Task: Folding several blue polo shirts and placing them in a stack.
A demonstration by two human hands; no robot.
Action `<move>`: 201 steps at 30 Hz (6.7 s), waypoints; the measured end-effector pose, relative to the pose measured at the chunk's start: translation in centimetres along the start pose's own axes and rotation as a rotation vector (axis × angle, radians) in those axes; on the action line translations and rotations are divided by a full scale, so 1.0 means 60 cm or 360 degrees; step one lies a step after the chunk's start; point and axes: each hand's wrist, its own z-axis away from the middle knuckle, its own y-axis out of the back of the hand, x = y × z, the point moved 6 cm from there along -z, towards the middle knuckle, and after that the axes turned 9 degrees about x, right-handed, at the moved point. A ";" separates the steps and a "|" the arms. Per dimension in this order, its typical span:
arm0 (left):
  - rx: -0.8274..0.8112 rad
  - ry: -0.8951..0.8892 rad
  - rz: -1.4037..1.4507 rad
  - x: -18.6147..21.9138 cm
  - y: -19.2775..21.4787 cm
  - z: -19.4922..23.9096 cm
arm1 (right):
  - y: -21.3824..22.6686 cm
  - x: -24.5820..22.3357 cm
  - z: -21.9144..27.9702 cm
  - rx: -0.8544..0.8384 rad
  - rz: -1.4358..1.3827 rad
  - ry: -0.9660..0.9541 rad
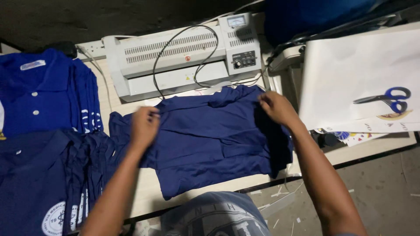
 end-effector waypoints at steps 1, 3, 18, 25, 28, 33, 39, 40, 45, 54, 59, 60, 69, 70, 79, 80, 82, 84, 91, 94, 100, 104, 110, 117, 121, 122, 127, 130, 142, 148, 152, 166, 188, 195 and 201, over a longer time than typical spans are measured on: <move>0.0006 0.0011 -0.0006 -0.025 0.014 -0.006 | -0.023 0.020 -0.024 -0.0011 -0.0001 0.0008; 0.0000 0.0091 -0.0320 -0.084 0.047 -0.020 | -0.063 0.044 -0.078 0.0139 0.0166 0.0224; -0.0333 -0.0042 -0.0909 -0.209 0.079 -0.034 | -0.122 0.092 -0.144 0.0221 0.0306 0.0293; -0.0036 0.0211 -0.0637 -0.292 0.118 -0.031 | -0.049 0.044 -0.143 0.0297 -0.0260 0.0350; -0.0041 0.0142 -0.0494 -0.231 0.133 -0.040 | -0.051 0.056 -0.150 0.0222 -0.0263 0.0019; -0.0358 -0.0303 -0.0828 -0.159 0.116 -0.028 | -0.075 0.100 -0.152 0.0166 -0.0342 -0.0322; -0.0330 -0.0204 -0.1255 -0.283 0.093 -0.005 | -0.079 0.119 -0.158 0.0194 -0.0591 -0.0228; -0.0325 -0.0187 -0.1266 -0.267 0.097 -0.011 | -0.078 0.107 -0.156 0.0179 -0.0595 -0.0216; -0.0180 -0.0434 -0.1003 -0.239 0.085 -0.019 | -0.070 0.073 -0.151 0.0149 -0.0655 -0.0326; -0.0067 -0.0241 -0.1073 -0.229 0.128 -0.060 | -0.075 0.100 -0.164 0.0143 -0.0912 -0.0262; 0.0079 -0.0299 -0.1038 -0.182 0.187 -0.077 | -0.037 0.043 -0.143 0.0187 -0.0986 -0.0218; 0.0098 -0.0313 -0.1019 -0.170 0.197 -0.076 | -0.024 0.032 -0.131 0.0192 -0.1035 -0.0225; -0.0076 -0.0538 -0.1448 -0.089 0.186 0.069 | -0.028 0.192 0.116 -0.0167 -0.0664 -0.0365; -0.0080 -0.0549 -0.1434 -0.105 0.179 0.085 | -0.039 0.180 0.127 -0.0155 -0.0658 -0.0377; -0.0207 -0.0317 -0.1528 -0.110 0.170 0.147 | -0.035 0.080 0.201 -0.0040 -0.0635 0.0030; -0.0251 -0.0301 -0.1544 -0.115 0.166 0.159 | -0.036 0.064 0.205 -0.0111 -0.0371 -0.0214; -0.0297 -0.0293 -0.1554 -0.112 0.162 0.172 | -0.034 0.035 0.209 -0.0177 -0.0105 -0.0463; -0.0319 -0.0250 -0.1527 -0.101 0.162 0.174 | -0.003 -0.024 0.197 0.0317 -0.0027 0.0035; -0.0255 -0.0028 -0.0861 -0.030 0.120 0.139 | -0.076 -0.072 0.148 0.0504 0.0027 0.0191; -0.0240 0.0006 -0.0783 -0.075 0.098 0.164 | -0.113 -0.057 0.141 0.0454 0.0516 0.0343; -0.0149 0.0080 -0.0995 -0.111 0.097 0.200 | -0.139 -0.009 0.137 0.0448 0.0599 0.0233; -0.0063 0.0516 -0.1095 -0.062 0.132 0.203 | -0.117 -0.067 0.139 0.0492 0.0460 0.0253; 0.0219 0.0725 -0.1321 -0.145 0.099 0.238 | -0.133 -0.212 0.153 0.0456 0.0032 0.0497; 0.0372 0.0935 -0.1075 -0.155 0.110 0.223 | -0.225 -0.351 0.177 -0.0142 -0.0432 0.0647; 0.0337 0.1057 -0.0803 -0.171 0.110 0.223 | -0.300 -0.336 0.184 -0.0425 -0.0706 0.0409; 0.0403 0.1073 -0.0625 -0.168 0.109 0.221 | -0.322 -0.320 0.185 -0.0509 -0.0835 0.0271; 0.0345 0.1012 -0.0231 0.010 0.116 0.163 | -0.379 -0.241 0.174 -0.0634 -0.1245 0.0026; 0.0063 0.0478 0.0100 0.168 0.088 0.124 | -0.383 -0.198 0.164 -0.0720 -0.1626 -0.0439; -0.0130 0.0662 -0.0354 0.071 0.029 0.171 | -0.379 -0.105 0.170 -0.0090 -0.1604 -0.0731; -0.0257 0.0930 -0.0413 0.030 0.001 0.196 | -0.322 -0.100 0.180 0.0035 -0.1210 -0.0608; -0.0126 0.0771 -0.0442 0.020 -0.012 0.205 | -0.283 -0.111 0.194 0.0051 -0.0868 -0.0663; -0.0117 0.1707 0.1956 0.039 -0.041 0.202 | -0.247 -0.126 0.232 -0.0010 -0.1025 -0.0538; -0.0636 0.0353 0.0730 0.247 -0.120 0.163 | -0.266 0.020 0.240 0.0156 -0.1967 -0.1159; -0.0228 0.0667 0.0122 0.113 -0.115 0.185 | -0.213 0.043 0.220 0.0339 -0.1473 -0.0693; -0.0480 0.1043 0.0243 0.055 -0.178 0.220 | -0.089 -0.097 0.228 0.0631 0.0071 -0.0081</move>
